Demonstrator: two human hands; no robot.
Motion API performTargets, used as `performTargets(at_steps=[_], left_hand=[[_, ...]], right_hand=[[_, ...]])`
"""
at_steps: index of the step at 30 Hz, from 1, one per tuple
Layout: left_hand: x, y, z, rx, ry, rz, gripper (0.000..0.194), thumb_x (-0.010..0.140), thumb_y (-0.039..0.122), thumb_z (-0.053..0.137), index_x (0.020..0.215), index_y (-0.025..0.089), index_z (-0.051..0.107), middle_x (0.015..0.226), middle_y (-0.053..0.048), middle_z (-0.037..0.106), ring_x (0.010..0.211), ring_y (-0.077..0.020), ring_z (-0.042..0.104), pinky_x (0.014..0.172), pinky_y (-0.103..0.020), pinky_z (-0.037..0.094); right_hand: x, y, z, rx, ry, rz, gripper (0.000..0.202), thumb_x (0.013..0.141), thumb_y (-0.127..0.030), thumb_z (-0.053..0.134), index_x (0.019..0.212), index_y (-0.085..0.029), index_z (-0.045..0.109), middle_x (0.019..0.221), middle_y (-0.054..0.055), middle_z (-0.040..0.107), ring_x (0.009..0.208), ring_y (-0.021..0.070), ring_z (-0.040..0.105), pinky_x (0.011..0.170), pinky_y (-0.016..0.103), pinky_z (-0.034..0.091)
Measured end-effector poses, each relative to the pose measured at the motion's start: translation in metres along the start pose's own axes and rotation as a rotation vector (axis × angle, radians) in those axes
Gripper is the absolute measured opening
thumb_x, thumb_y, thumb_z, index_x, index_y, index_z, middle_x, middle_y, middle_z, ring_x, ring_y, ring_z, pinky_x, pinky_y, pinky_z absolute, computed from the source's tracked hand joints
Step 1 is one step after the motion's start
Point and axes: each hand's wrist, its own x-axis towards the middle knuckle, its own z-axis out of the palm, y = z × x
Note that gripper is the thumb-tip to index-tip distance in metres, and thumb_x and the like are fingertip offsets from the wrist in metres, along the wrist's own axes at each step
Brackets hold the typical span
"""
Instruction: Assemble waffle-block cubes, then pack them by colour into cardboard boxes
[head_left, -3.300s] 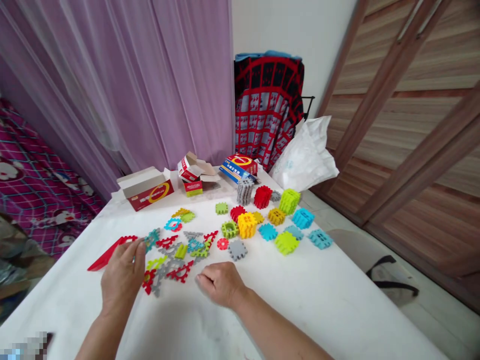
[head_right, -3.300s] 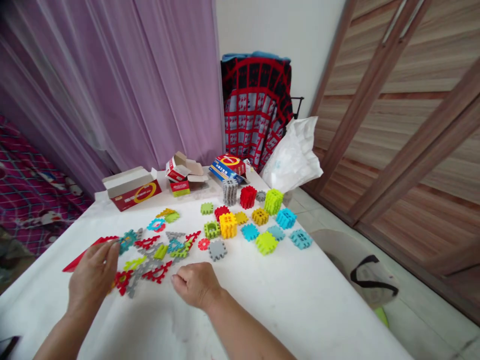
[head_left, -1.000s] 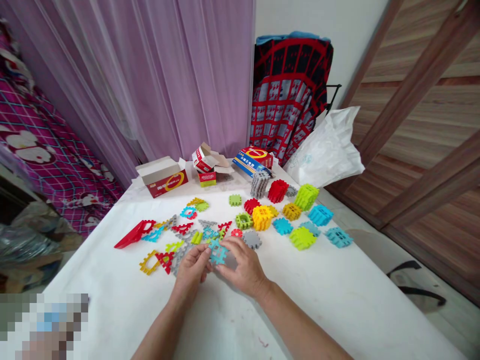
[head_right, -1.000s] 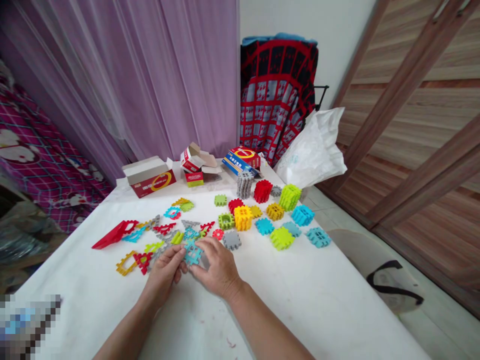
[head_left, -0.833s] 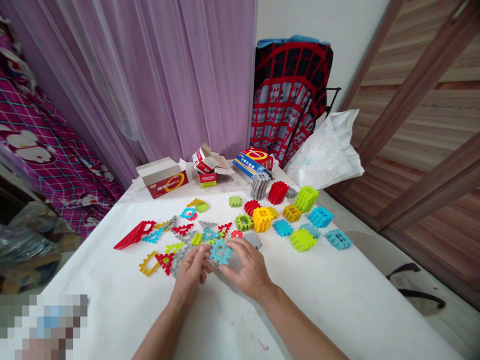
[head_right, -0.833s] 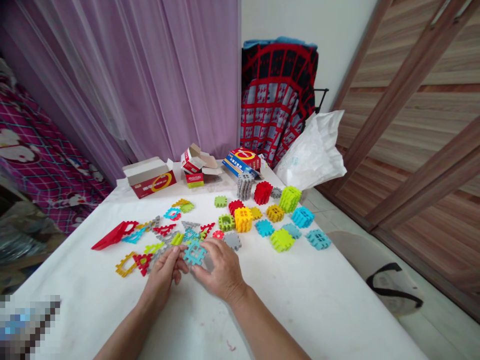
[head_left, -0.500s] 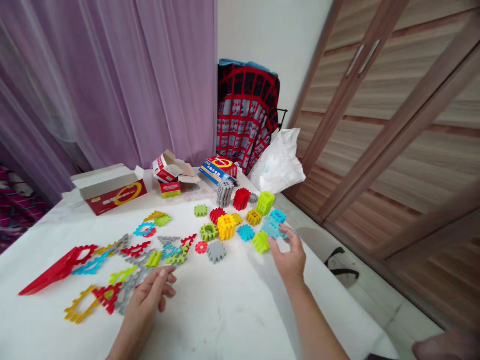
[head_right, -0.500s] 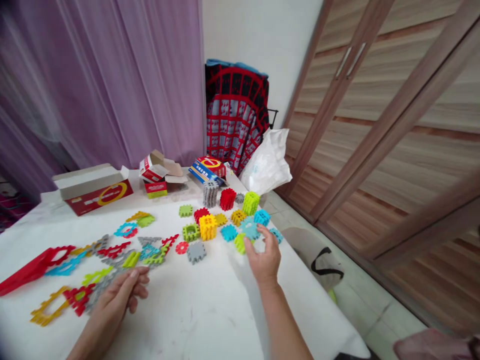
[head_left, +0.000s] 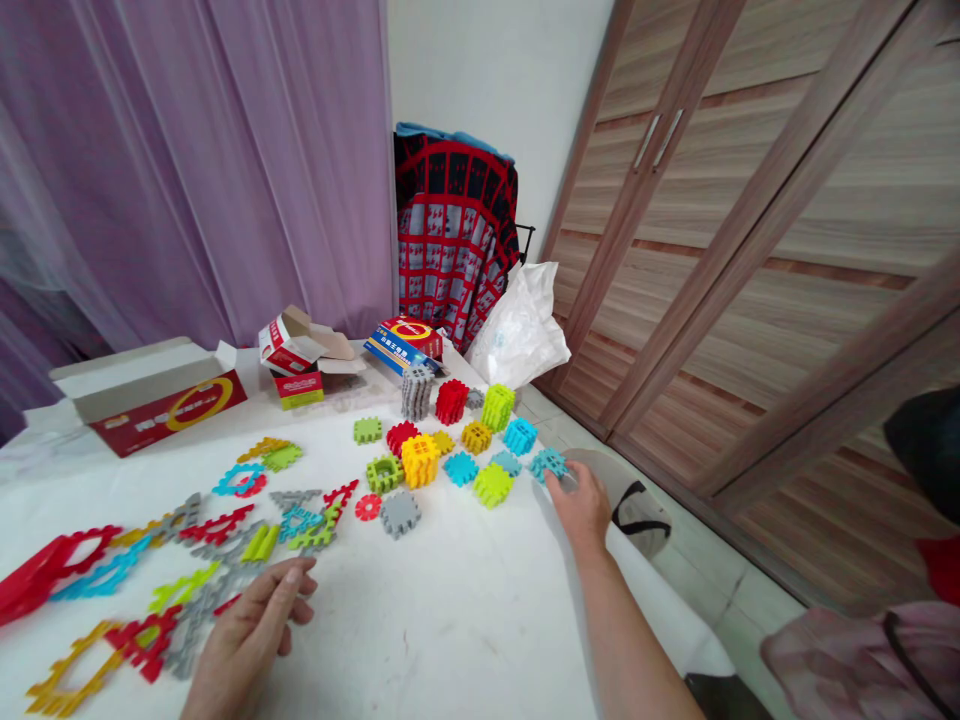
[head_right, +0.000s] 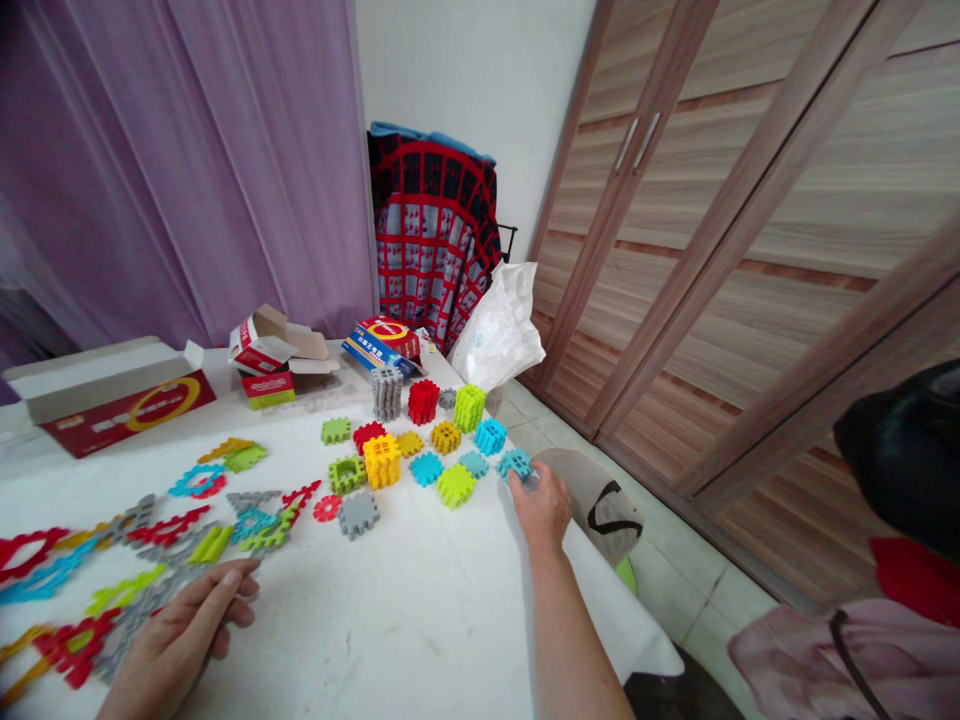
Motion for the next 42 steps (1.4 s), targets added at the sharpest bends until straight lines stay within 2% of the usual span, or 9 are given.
performTargets(at_steps=[7,13,22,29,36,42], left_hand=[[0.003,-0.006,-0.005,-0.077,0.063,0.003,0.072,0.05,0.082,0.067,0.081,0.018,0.071,0.068,-0.005,0.067,0.053,-0.016,0.057,0.037,-0.025,0.042],[0.007,-0.002,-0.014,-0.127,0.144,0.02,0.072,0.052,0.081,0.067,0.081,0.016,0.07,0.066,-0.004,0.065,0.054,-0.0151,0.057,0.038,-0.024,0.043],[0.006,0.0,-0.015,-0.122,0.138,0.017,0.074,0.05,0.082,0.068,0.083,0.015,0.07,0.065,-0.004,0.065,0.055,-0.0163,0.058,0.039,-0.025,0.045],[0.008,-0.006,-0.015,-0.151,0.134,0.012,0.073,0.052,0.079,0.069,0.085,0.015,0.071,0.066,-0.003,0.065,0.054,-0.0152,0.057,0.038,-0.024,0.043],[0.01,-0.014,-0.012,-0.234,0.128,0.02,0.069,0.055,0.077,0.069,0.084,0.014,0.07,0.063,-0.001,0.062,0.05,-0.0138,0.056,0.036,-0.023,0.039],[0.009,-0.017,-0.009,-0.26,0.128,0.032,0.065,0.058,0.075,0.069,0.081,0.015,0.069,0.062,0.0,0.06,0.047,-0.0109,0.054,0.035,-0.02,0.037]], right_hand=[[-0.001,-0.002,-0.002,-0.029,-0.065,0.049,0.048,0.076,-0.05,0.057,0.108,-0.016,0.067,0.103,0.013,0.072,0.097,0.0291,0.062,0.082,0.036,0.045],[-0.002,-0.005,-0.005,-0.111,-0.133,0.057,0.047,0.079,-0.048,0.056,0.114,-0.018,0.066,0.099,0.012,0.072,0.094,0.0277,0.063,0.079,0.034,0.044],[-0.001,-0.004,-0.005,-0.137,-0.168,0.054,0.049,0.08,-0.049,0.056,0.117,-0.018,0.065,0.1,0.012,0.072,0.093,0.0273,0.064,0.076,0.033,0.044],[-0.001,-0.004,-0.004,-0.127,-0.193,0.042,0.048,0.08,-0.048,0.054,0.116,-0.017,0.064,0.108,0.013,0.071,0.096,0.0275,0.064,0.079,0.034,0.046],[0.001,0.008,0.003,-0.092,-0.22,0.037,0.05,0.079,-0.052,0.051,0.113,-0.019,0.064,0.107,0.014,0.071,0.092,0.0311,0.066,0.074,0.039,0.049],[0.003,0.009,0.004,-0.072,-0.245,0.047,0.052,0.077,-0.056,0.051,0.112,-0.02,0.065,0.106,0.017,0.071,0.088,0.0349,0.066,0.071,0.044,0.05]])
